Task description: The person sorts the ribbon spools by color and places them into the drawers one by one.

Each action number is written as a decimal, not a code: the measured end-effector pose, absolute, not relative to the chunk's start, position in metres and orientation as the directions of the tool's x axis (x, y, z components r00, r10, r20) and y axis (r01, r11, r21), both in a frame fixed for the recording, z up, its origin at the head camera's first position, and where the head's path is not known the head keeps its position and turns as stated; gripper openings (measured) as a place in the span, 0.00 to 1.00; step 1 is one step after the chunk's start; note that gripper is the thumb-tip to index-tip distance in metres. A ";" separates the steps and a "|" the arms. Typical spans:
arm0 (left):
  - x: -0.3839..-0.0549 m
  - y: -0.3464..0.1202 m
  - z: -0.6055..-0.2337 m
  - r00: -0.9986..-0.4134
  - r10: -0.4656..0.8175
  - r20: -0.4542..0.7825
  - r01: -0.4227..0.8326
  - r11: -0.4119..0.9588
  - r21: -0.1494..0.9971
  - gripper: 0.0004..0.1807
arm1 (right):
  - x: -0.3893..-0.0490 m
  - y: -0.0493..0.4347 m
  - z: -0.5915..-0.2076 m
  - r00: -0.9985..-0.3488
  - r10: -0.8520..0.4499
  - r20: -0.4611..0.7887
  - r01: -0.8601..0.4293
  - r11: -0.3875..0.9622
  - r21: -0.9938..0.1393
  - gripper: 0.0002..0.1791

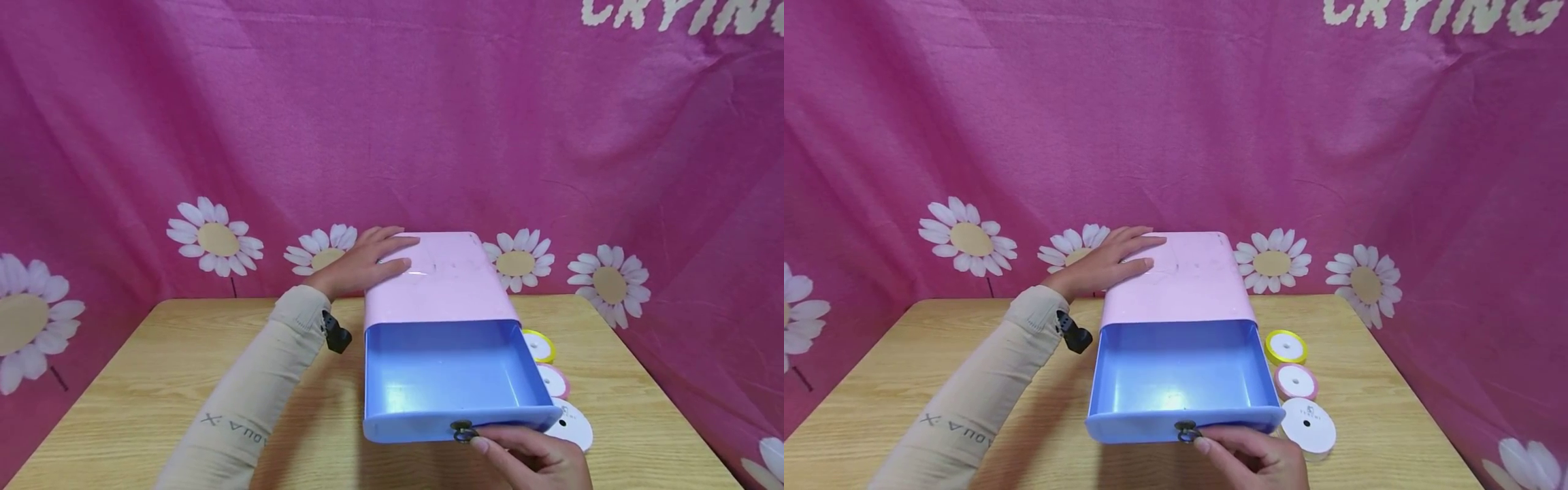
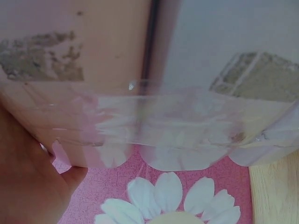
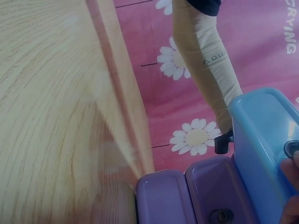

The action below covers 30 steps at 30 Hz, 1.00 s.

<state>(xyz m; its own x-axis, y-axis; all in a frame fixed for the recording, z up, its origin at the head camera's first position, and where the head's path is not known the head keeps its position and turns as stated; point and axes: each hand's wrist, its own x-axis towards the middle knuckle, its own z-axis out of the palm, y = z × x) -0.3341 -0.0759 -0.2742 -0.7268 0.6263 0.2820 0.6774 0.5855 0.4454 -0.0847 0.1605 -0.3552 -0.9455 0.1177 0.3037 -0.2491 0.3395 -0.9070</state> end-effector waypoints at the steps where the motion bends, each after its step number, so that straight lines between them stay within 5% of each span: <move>1: -0.334 -0.076 -0.274 -0.726 0.627 0.281 0.677 0.583 0.448 0.29 | -0.085 0.162 -0.356 -0.947 0.107 0.302 -0.252 0.333 -0.909 0.06; 19: -0.333 -0.075 -0.276 -0.716 0.623 0.315 0.691 0.570 0.445 0.29 | -0.079 0.184 -0.359 -0.927 0.326 0.185 -0.069 0.336 -0.939 0.07; 30: -0.334 -0.074 -0.276 -0.730 0.613 0.301 0.675 0.579 0.459 0.29 | -0.078 0.233 -0.374 -0.885 0.364 0.292 -0.080 0.498 -0.864 0.09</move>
<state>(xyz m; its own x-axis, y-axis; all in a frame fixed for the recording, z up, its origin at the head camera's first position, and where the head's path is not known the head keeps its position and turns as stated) -0.3335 -0.0740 -0.2761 -0.7304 0.6134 0.3006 0.6746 0.5785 0.4585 -0.0784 0.2330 -0.3738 -0.8846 0.3638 0.2919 -0.0802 0.4979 -0.8635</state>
